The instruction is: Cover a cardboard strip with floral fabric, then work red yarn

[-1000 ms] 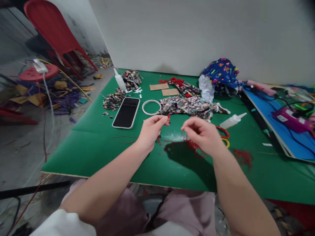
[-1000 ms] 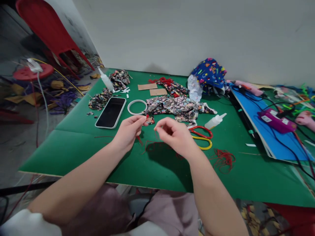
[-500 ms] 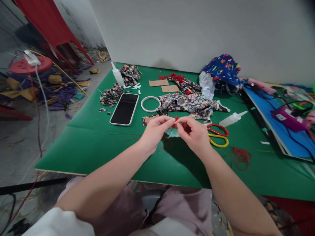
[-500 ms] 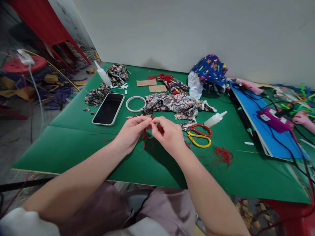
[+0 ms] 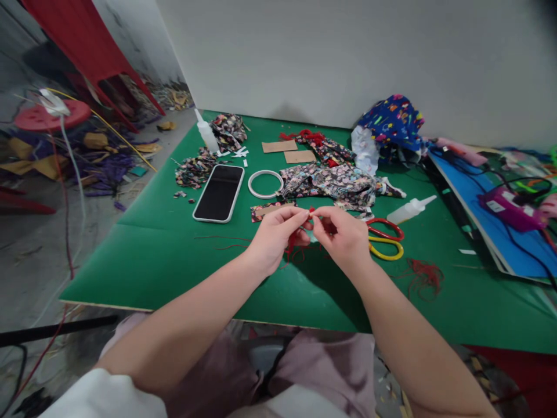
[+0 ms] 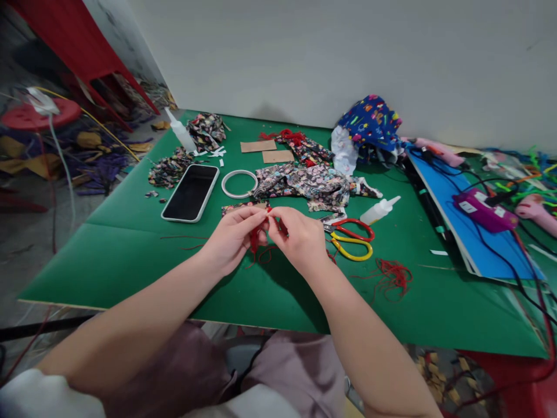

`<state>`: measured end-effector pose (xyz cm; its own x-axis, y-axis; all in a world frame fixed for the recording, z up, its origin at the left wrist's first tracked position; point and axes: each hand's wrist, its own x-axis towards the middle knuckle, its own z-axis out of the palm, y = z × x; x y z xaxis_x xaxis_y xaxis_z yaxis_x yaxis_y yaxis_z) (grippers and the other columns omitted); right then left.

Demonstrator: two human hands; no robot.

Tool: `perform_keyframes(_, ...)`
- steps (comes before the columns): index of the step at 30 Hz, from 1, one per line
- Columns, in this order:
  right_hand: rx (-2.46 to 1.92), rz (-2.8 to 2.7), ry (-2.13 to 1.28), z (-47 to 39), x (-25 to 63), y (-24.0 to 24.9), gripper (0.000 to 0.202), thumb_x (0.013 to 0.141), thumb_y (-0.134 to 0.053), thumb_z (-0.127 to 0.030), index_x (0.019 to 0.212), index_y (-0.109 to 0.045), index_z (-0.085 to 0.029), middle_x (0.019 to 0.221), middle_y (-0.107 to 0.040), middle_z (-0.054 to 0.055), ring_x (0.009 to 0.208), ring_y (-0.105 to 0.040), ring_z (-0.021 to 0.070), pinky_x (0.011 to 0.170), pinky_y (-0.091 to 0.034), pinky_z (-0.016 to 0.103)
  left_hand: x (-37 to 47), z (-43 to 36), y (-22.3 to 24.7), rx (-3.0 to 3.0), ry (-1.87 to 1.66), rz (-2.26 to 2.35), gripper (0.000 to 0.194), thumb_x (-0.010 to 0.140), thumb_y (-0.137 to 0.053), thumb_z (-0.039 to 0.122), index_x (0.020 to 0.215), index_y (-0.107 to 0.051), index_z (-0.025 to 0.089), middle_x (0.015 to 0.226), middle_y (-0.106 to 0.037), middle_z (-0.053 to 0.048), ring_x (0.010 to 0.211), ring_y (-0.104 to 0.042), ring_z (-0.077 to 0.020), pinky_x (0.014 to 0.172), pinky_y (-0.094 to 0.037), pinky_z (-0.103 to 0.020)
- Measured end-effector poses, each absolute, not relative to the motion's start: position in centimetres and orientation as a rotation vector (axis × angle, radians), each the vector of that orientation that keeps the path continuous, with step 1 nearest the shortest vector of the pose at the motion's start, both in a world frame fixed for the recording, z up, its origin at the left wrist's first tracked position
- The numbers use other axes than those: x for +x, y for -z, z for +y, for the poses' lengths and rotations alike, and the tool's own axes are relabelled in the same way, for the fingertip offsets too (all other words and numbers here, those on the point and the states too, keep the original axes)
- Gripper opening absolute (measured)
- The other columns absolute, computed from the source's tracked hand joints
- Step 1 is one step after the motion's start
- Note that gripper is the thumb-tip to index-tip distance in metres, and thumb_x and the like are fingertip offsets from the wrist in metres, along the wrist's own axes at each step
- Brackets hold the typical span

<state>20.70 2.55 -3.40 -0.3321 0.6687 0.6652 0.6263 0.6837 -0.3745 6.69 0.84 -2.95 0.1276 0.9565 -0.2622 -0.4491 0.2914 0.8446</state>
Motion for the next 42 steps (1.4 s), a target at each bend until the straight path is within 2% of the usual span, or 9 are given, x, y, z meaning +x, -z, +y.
perform_keyframes(2,-0.978,-2.04,-0.039,2.6,20.7,3.5,0.009,0.082,-0.052,-0.02,0.084,-0.061,-0.02,0.074,-0.07,0.002,0.061,-0.063,0.0118,0.058,-0.045,0.022,6.6,0.8,2.9,0.713,-1.143,0.956,0.016,0.072,-0.066,0.028,0.073,-0.06,0.013,0.062,-0.058,0.003,0.04,-0.042,-0.0005,0.038,-0.031,-0.013)
perform_keyframes(4,-0.981,-2.034,-0.04,2.7,20.8,3.6,0.009,0.082,-0.052,-0.021,0.085,-0.06,-0.02,0.074,-0.07,0.002,0.061,-0.063,0.0116,0.058,-0.044,0.022,6.6,0.8,2.8,0.737,-1.146,0.977,0.016,0.073,-0.065,0.028,0.072,-0.06,0.013,0.06,-0.056,0.004,0.039,-0.032,0.0009,0.034,-0.02,-0.012)
perform_keyframes(6,-0.996,-2.029,-0.051,2.7,20.8,3.7,0.01,0.082,-0.051,-0.021,0.085,-0.06,-0.021,0.074,-0.069,0.002,0.06,-0.063,0.0116,0.058,-0.044,0.022,6.6,0.8,2.8,0.767,-1.155,0.999,0.016,0.073,-0.065,0.029,0.071,-0.06,0.013,0.059,-0.055,0.003,0.04,-0.029,0.0005,0.035,-0.016,-0.013)
perform_keyframes(24,-1.08,-1.999,-0.121,2.5,20.6,3.3,0.007,0.082,-0.051,-0.02,0.082,-0.058,-0.02,0.071,-0.067,0.0,0.056,-0.059,0.0106,0.055,-0.043,0.022,6.5,0.8,3.4,0.929,-1.161,1.073,0.018,0.075,-0.063,0.035,0.073,-0.061,0.016,0.06,-0.054,0.004,0.041,-0.031,-0.002,0.038,-0.021,-0.018)
perform_keyframes(28,-1.122,-1.89,-0.337,2.1,20.6,3.0,0.011,0.084,-0.049,-0.023,0.088,-0.06,-0.021,0.07,-0.064,-0.001,0.053,-0.055,0.0093,0.054,-0.044,0.022,6.5,0.9,3.4,0.941,-1.189,1.082,0.02,0.076,-0.062,0.036,0.075,-0.061,0.017,0.062,-0.054,0.004,0.042,-0.032,-0.0023,0.038,-0.021,-0.018)
perform_keyframes(33,-1.121,-1.651,-0.807,2.3,20.5,3.1,0.016,0.082,-0.054,-0.031,0.091,-0.064,-0.022,0.073,-0.065,0.0,0.056,-0.056,0.01,0.049,-0.047,0.022,6.5,0.9,3.1,0.992,-1.242,1.171,0.021,0.075,-0.062,0.038,0.076,-0.062,0.017,0.062,-0.056,0.004,0.042,-0.034,-0.0035,0.039,-0.023,-0.019)
perform_keyframes(37,-1.061,-1.518,-1.086,2.5,20.0,3.6,0.02,0.071,-0.068,-0.034,0.086,-0.067,-0.021,0.078,-0.068,0.001,0.059,-0.06,0.0118,0.048,-0.051,0.023,6.5,0.6,2.8,1.183,-1.334,1.285,0.017,0.076,-0.061,0.034,0.077,-0.065,0.017,0.069,-0.063,0.001,0.055,-0.049,-0.008,0.05,-0.037,-0.02)
perform_keyframes(42,-1.041,-1.396,-1.063,2.2,19.6,3.6,0.016,0.068,-0.071,-0.031,0.08,-0.068,-0.02,0.081,-0.069,0.001,0.068,-0.064,0.0136,0.053,-0.054,0.023,6.6,0.2,2.8,1.356,-1.386,1.36,0.014,0.078,-0.059,0.03,0.079,-0.066,0.018,0.077,-0.067,0.0,0.072,-0.059,-0.0121,0.068,-0.044,-0.021)
